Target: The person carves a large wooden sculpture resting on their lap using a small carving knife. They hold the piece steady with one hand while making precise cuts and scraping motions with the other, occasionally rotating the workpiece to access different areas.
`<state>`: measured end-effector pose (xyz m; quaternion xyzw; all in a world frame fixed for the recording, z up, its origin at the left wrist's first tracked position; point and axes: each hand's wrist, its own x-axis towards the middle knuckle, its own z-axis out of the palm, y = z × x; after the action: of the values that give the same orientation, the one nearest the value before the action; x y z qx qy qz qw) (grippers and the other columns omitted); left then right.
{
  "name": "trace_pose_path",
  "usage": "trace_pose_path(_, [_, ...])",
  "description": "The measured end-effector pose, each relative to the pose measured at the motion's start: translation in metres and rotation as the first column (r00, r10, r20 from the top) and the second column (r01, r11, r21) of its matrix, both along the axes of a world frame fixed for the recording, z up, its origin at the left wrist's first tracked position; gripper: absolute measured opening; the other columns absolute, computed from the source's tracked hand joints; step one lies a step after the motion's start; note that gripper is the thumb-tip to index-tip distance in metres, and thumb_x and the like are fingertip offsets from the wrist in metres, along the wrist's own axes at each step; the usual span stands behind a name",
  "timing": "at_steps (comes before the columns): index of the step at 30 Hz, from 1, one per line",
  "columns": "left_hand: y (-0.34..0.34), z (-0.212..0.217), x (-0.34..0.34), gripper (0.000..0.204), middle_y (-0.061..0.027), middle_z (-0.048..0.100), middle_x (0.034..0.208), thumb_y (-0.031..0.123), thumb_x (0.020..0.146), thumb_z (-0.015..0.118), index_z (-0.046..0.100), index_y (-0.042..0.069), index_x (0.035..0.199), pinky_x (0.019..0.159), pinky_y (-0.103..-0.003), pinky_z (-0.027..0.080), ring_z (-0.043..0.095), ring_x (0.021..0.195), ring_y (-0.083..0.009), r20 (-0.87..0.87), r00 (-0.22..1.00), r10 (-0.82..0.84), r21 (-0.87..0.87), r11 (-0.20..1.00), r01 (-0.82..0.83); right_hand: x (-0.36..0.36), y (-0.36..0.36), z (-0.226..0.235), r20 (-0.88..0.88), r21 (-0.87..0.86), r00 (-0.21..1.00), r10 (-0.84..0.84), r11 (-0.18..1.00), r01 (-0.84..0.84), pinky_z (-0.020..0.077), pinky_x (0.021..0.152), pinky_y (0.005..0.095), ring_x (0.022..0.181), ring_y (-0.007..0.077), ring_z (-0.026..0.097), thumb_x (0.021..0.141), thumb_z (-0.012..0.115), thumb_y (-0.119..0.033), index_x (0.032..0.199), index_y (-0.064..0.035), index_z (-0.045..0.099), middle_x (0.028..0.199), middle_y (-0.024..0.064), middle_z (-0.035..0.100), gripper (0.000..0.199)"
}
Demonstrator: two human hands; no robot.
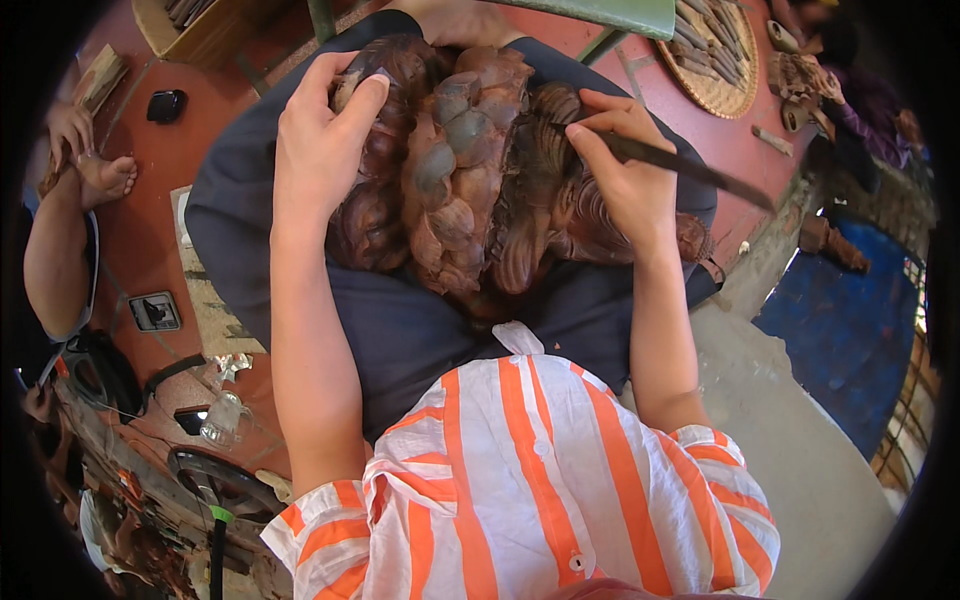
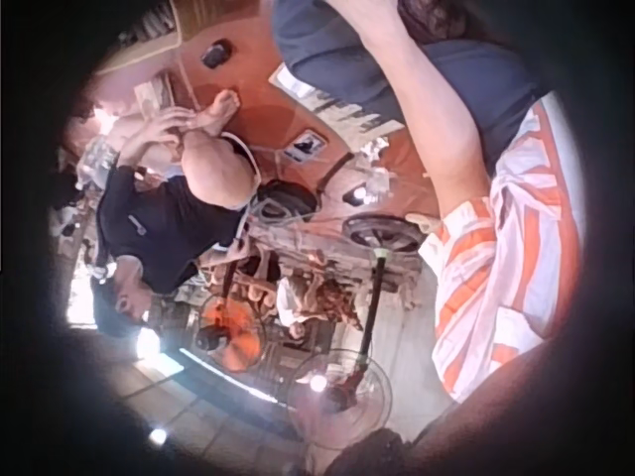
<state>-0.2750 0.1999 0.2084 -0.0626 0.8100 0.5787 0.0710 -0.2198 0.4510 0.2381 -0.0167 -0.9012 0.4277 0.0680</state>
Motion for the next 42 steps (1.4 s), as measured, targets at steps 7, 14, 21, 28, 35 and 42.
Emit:
trace_pose_path(7, [0.000, -0.002, -0.001, 0.038, -0.0084, 0.064, 0.081, 0.029, 0.085, 0.063, 0.061, -0.001, 0.107, 0.073, -0.028, 0.047, 0.057, 0.073, -0.0135, -0.017, 1.000, -0.005, -0.010, 1.000, 0.005, -0.002, 0.005, -0.002, 0.210, -0.382, 0.959, -0.191, 0.887, 0.261, 0.0469, 0.074, 0.0225, 0.079, 0.0076, 0.058, 0.085, 0.064, -0.008, 0.087, 0.0038, 0.068, 0.096, 0.0081, 0.070, 0.012])
trace_pose_path(14, [0.000, -0.001, 0.001, 0.038, -0.0088, 0.064, 0.082, 0.030, 0.085, 0.063, 0.061, 0.000, 0.107, 0.074, -0.029, 0.047, 0.058, 0.074, -0.0143, -0.009, 1.000, -0.004, -0.009, 1.000, 0.004, 0.001, 0.009, -0.016, 0.143, -0.433, 0.975, -0.169, 0.875, 0.216, 0.0482, 0.086, 0.0273, 0.095, 0.0156, 0.062, 0.086, 0.066, -0.006, 0.092, 0.0044, 0.066, 0.106, 0.0121, 0.068, 0.012])
trace_pose_path(21, [0.000, -0.001, 0.000, 0.036, -0.0061, 0.063, 0.081, 0.028, 0.084, 0.064, 0.062, 0.000, 0.107, 0.072, -0.027, 0.046, 0.055, 0.074, -0.0116, -0.010, 1.000, -0.010, -0.003, 1.000, 0.010, 0.013, 0.014, -0.030, 0.042, -0.437, 0.996, -0.078, 0.895, 0.088, 0.0474, 0.089, 0.0279, 0.098, 0.0170, 0.061, 0.085, 0.068, -0.006, 0.095, 0.0043, 0.067, 0.113, 0.0131, 0.065, 0.015])
trace_pose_path(28, [0.000, -0.002, -0.001, 0.036, -0.0053, 0.062, 0.081, 0.028, 0.085, 0.063, 0.061, 0.000, 0.108, 0.071, -0.026, 0.046, 0.055, 0.073, -0.0107, 0.005, 1.000, -0.017, 0.014, 1.000, 0.017, 0.006, 0.013, -0.031, 0.169, -0.628, 0.965, -0.201, 0.733, 0.262, 0.0523, 0.087, 0.0287, 0.090, 0.0152, 0.064, 0.087, 0.067, -0.009, 0.100, 0.0038, 0.068, 0.105, 0.0115, 0.069, 0.019])
trace_pose_path(35, [-0.001, -0.002, 0.000, 0.036, -0.0043, 0.061, 0.080, 0.027, 0.085, 0.063, 0.061, -0.001, 0.107, 0.070, -0.026, 0.045, 0.054, 0.072, -0.0105, -0.012, 1.000, -0.015, 0.009, 1.000, 0.015, 0.005, 0.014, -0.023, 0.066, -0.385, 0.993, -0.098, 0.915, 0.116, 0.0528, 0.084, 0.0282, 0.089, 0.0151, 0.064, 0.086, 0.067, -0.007, 0.095, 0.0053, 0.068, 0.104, 0.0111, 0.068, 0.015])
trace_pose_path(42, [0.001, -0.003, 0.000, 0.037, -0.0062, 0.064, 0.083, 0.028, 0.085, 0.063, 0.062, -0.001, 0.108, 0.071, -0.028, 0.046, 0.057, 0.074, -0.0114, -0.038, 0.999, -0.015, 0.015, 1.000, 0.016, 0.001, 0.031, -0.014, 0.187, -0.666, 0.937, -0.295, 0.663, 0.342, 0.0577, 0.072, 0.0276, 0.083, 0.0225, 0.068, 0.091, 0.061, -0.007, 0.095, 0.0070, 0.058, 0.104, 0.0193, 0.066, 0.015])
